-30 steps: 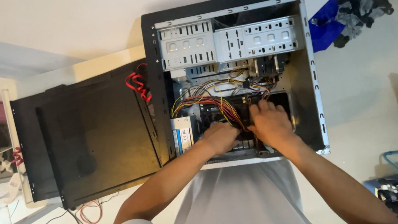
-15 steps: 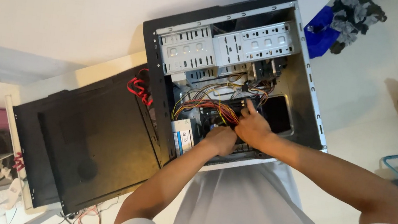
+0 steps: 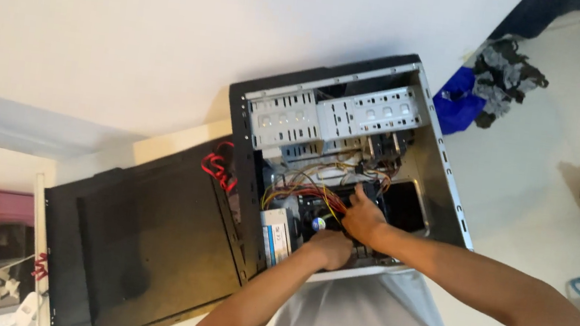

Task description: Organizing internal cables and securing components inside a desktop computer case.

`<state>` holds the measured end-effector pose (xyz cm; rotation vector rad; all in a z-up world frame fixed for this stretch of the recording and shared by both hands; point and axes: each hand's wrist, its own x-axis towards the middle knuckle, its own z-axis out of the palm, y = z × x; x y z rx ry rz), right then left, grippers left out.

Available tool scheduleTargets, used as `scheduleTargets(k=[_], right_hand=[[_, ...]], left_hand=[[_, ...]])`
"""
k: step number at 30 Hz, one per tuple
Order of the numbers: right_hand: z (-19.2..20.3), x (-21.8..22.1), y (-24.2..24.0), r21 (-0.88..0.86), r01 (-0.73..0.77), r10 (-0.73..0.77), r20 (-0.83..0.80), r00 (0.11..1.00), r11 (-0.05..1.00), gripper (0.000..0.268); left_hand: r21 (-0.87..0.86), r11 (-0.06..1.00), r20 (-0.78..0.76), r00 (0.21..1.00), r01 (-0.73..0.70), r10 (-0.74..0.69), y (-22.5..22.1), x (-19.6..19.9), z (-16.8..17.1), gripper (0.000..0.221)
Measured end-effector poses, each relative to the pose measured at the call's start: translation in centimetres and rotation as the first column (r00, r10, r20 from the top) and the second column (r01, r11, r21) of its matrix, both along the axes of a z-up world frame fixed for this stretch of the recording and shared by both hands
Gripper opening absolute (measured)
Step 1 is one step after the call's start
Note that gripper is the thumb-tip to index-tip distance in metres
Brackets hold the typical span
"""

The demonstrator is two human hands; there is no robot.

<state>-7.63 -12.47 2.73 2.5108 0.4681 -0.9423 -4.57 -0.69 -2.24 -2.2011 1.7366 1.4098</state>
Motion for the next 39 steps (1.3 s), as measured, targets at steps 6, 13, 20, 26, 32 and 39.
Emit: scheduleTargets(k=[6, 13, 20, 26, 32, 39], right_hand=[[-2.7, 0.5, -0.4, 0.013, -0.016, 0.015, 0.028, 0.999, 1.000, 0.022], [-6.0, 0.5, -0.7, 0.075, 0.027, -0.029, 0.021, 0.999, 0.997, 0.031], [-7.0, 0.5, -1.1, 0.070, 0.002, 0.001, -0.042, 0.999, 0.998, 0.025], [-8.4, 0.8, -1.6, 0.132, 0.015, -0.009, -0.045, 0.999, 0.991, 0.023], [-10.1, -0.3, -2.0, 0.179, 0.024, -0.032, 0.045, 0.998, 0.984, 0.020], [-7.0, 1.0, -1.6, 0.159, 0.112, -0.101, -0.075, 0.992, 0.981, 0.024]], left_hand=[[0.009, 0.978, 0.063, 0.976, 0.210, -0.210, -0.5, -0.3, -1.4, 0.035], [0.187, 0.959, -0.031, 0.977, 0.212, -0.210, -1.2, -0.1, 2.1, 0.043], [0.305, 0.934, -0.105, 0.982, 0.183, -0.158, -2.1, 0.5, 5.8, 0.054], [0.317, 0.942, -0.146, 0.987, 0.112, -0.068, -2.4, 1.2, 6.7, 0.063], [0.294, 0.951, -0.176, 0.983, 0.095, -0.044, -2.5, 1.5, 6.6, 0.063], [0.314, 0.945, -0.154, 0.987, 0.096, -0.049, -2.5, 1.4, 6.2, 0.064]])
